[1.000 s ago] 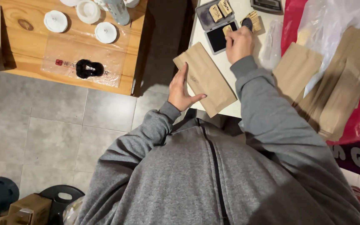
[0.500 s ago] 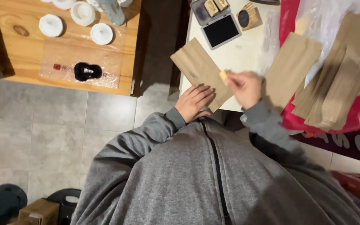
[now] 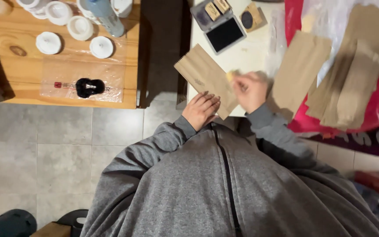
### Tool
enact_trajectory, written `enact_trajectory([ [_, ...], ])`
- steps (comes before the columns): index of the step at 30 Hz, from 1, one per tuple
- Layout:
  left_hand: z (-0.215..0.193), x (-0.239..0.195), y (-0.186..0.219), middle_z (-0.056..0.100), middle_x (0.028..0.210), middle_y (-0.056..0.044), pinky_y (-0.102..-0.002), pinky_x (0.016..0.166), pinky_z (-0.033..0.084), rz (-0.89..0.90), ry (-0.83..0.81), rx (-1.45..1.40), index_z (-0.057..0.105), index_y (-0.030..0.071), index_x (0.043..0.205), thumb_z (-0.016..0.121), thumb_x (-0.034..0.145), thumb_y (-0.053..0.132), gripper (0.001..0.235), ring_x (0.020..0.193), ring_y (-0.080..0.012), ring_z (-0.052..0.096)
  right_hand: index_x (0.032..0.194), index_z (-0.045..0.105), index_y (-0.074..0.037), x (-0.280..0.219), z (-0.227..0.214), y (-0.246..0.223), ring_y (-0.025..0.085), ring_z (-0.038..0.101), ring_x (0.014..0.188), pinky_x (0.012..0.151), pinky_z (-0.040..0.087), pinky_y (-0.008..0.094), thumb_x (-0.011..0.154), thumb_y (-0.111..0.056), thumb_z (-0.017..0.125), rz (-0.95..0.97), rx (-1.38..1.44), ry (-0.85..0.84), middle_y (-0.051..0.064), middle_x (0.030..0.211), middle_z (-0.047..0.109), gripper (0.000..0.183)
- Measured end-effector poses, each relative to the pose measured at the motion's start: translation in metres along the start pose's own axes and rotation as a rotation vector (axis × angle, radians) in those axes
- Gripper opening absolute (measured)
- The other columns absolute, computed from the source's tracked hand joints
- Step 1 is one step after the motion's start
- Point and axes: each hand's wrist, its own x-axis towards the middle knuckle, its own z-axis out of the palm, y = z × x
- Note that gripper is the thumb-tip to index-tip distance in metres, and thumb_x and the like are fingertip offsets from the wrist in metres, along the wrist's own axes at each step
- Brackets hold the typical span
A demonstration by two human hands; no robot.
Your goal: Stamp various designs onto paper bags using rubber stamps and an ink pad.
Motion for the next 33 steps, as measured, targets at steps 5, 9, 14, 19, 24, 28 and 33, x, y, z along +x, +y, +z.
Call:
enact_trajectory([
  [5,-0.017,0.008,0.008,0.066,0.133,-0.008,-0.047,0.117,0.041,-0.032,-0.085,-0.011,0.067,0.006,0.126,0.067,0.096,0.038,0.044,0.126,-0.0269,0.06,0.104,0.081,-0.007,0.117,0.059,0.004,0.026,0.067,0.079,0.07,0.056,0.034,0.086,-0.009,0.082,-0.088,0.162,0.136,0.008,0.091,0.071,0.018],
  [9,-0.028,0.014,0.01,0.061,0.14,-0.01,-0.046,0.117,0.039,-0.075,-0.191,-0.048,0.062,0.003,0.134,0.064,0.095,0.033,0.049,0.13,-0.0281,0.057,0.093,0.079,-0.005,0.174,0.12,0.0,0.029,0.061,0.086,0.078,0.053,0.039,0.084,-0.004,0.071,-0.167,0.026,0.102,0.008,0.099,0.067,0.012],
  [14,-0.028,0.015,0.008,0.062,0.141,-0.008,-0.044,0.117,0.04,-0.075,-0.196,-0.005,0.061,0.004,0.134,0.064,0.097,0.034,0.048,0.132,-0.0261,0.057,0.087,0.075,-0.008,0.187,0.126,0.012,0.028,0.059,0.087,0.078,0.051,0.041,0.086,-0.004,0.067,-0.171,-0.096,0.095,0.009,0.097,0.064,0.009],
  [19,-0.024,0.012,0.009,0.064,0.139,-0.007,-0.043,0.117,0.04,-0.05,-0.178,-0.006,0.063,0.004,0.132,0.066,0.099,0.036,0.046,0.132,-0.0257,0.058,0.109,0.079,-0.002,0.211,0.11,0.06,0.028,0.064,0.095,0.085,0.053,0.041,0.088,-0.006,0.075,-0.022,-0.17,0.014,0.013,0.105,0.074,0.021],
  [24,-0.022,0.011,0.005,0.063,0.139,-0.008,-0.043,0.116,0.042,-0.033,-0.16,-0.002,0.063,0.003,0.132,0.066,0.099,0.035,0.046,0.131,-0.0265,0.059,0.111,0.082,-0.012,0.206,0.102,0.067,0.028,0.067,0.074,0.066,0.058,0.041,0.084,-0.009,0.078,0.041,-0.263,-0.082,0.013,0.095,0.074,0.027],
  [28,-0.025,0.011,0.005,0.062,0.14,-0.009,-0.044,0.116,0.042,-0.03,-0.18,-0.028,0.061,0.002,0.135,0.065,0.099,0.034,0.048,0.132,-0.0267,0.058,0.102,0.081,0.003,0.154,0.066,0.055,0.017,0.073,0.066,0.059,0.06,0.027,0.081,0.0,0.086,0.023,0.108,0.052,0.013,0.082,0.078,0.022],
  [33,-0.031,0.014,0.009,0.06,0.143,-0.01,-0.043,0.116,0.04,-0.062,-0.221,-0.025,0.061,0.002,0.136,0.066,0.097,0.032,0.049,0.132,-0.0265,0.057,0.084,0.075,0.002,0.116,0.085,0.04,0.029,0.055,0.074,0.075,0.049,0.039,0.085,0.006,0.074,-0.143,0.066,0.113,0.011,0.083,0.06,0.004],
])
